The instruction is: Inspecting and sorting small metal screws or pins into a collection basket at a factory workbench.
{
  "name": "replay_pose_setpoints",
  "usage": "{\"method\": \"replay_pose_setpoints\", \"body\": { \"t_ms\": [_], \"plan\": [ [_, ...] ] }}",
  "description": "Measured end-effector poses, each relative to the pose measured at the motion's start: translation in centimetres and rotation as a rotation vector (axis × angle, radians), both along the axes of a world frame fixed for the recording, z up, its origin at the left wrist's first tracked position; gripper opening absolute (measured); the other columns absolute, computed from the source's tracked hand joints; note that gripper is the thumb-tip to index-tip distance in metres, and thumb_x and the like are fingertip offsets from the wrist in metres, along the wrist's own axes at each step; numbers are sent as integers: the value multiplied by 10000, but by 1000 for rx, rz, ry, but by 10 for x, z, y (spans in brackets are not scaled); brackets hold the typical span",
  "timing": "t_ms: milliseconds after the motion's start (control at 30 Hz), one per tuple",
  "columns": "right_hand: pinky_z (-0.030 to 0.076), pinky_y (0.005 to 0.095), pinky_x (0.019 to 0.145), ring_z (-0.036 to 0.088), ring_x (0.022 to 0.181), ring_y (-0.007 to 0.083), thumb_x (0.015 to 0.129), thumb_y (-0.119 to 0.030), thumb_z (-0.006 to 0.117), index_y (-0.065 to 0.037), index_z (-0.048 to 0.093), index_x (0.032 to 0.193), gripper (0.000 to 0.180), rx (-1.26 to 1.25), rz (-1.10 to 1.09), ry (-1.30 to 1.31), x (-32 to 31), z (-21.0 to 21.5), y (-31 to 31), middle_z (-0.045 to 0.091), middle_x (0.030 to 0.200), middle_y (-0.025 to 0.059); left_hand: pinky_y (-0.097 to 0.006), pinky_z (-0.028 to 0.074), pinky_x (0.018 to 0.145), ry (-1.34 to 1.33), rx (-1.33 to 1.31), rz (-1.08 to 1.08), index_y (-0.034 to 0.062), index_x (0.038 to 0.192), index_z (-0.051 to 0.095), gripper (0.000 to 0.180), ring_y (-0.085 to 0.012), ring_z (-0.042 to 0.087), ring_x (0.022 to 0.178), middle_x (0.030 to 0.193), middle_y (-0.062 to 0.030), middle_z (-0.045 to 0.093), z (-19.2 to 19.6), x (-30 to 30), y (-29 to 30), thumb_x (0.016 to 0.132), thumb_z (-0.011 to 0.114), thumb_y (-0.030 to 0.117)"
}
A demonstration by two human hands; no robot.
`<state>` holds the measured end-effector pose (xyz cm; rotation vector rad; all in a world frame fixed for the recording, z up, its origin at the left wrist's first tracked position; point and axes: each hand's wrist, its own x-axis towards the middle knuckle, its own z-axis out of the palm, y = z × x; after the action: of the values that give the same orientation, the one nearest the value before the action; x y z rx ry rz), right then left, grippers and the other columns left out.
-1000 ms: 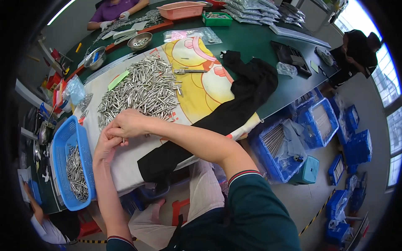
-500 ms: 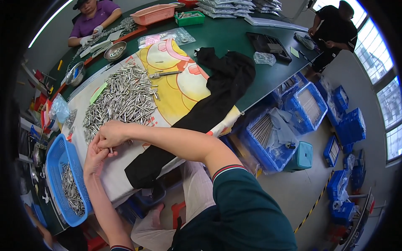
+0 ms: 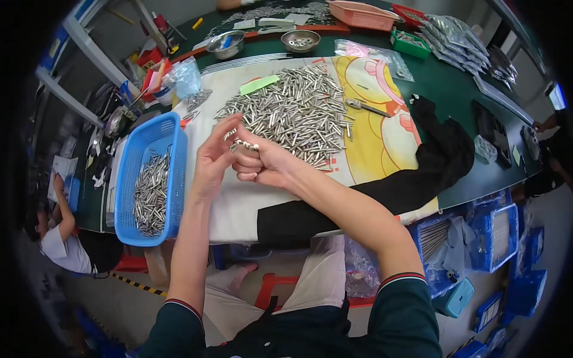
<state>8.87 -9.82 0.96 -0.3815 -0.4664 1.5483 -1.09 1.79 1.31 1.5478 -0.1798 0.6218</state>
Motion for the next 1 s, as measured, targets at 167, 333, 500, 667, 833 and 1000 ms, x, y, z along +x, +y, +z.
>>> {"method": "replay_pose_setpoints", "body": {
  "t_ms": [167,333,500,667,833,1000],
  "plan": [
    [198,240,420,190,400,81,935,-378,416,-182,356,549,437,-71,67,28,-18,-7,8,158,430,-55,-360,344,976,78,31,-123,64,1068,638,274,-226,451,1164,1235,-118,511,-1,-7,1,797,622,105],
    [181,240,420,177,393,78,936,-461,370,-188,346,536,485,-195,47,104,-15,-13,9,169,419,-58,-350,356,963,95,37,-113,62,1004,668,213,-219,456,1155,1243,-120,506,-2,-9,1,800,614,84],
    [163,246,416,177,384,80,925,-517,349,-192,337,519,520,-252,47,83,-14,-8,8,168,416,-59,-343,352,968,110,72,-89,73,980,682,196,-215,452,1161,1240,-107,512,-2,-8,0,796,615,81],
    [160,245,414,182,380,81,926,-512,352,-191,343,522,516,-252,40,114,-15,-9,7,173,420,-61,-341,355,966,99,84,-83,70,978,682,193,-209,462,1149,1232,-100,518,-3,-7,-1,796,615,82],
    [161,245,415,187,386,80,926,-512,352,-190,334,522,517,-248,41,144,-14,-13,8,182,427,-58,-321,383,935,95,80,-82,60,972,680,184,-195,491,1108,1222,-99,523,-3,-6,-1,803,608,75],
    [162,244,415,190,394,81,935,-493,350,-188,306,512,523,-232,46,123,-12,-12,8,183,429,-56,-334,376,942,193,39,-99,63,1005,668,200,-204,484,1126,1241,-132,513,1,-7,-1,825,582,78]
  ]
}}
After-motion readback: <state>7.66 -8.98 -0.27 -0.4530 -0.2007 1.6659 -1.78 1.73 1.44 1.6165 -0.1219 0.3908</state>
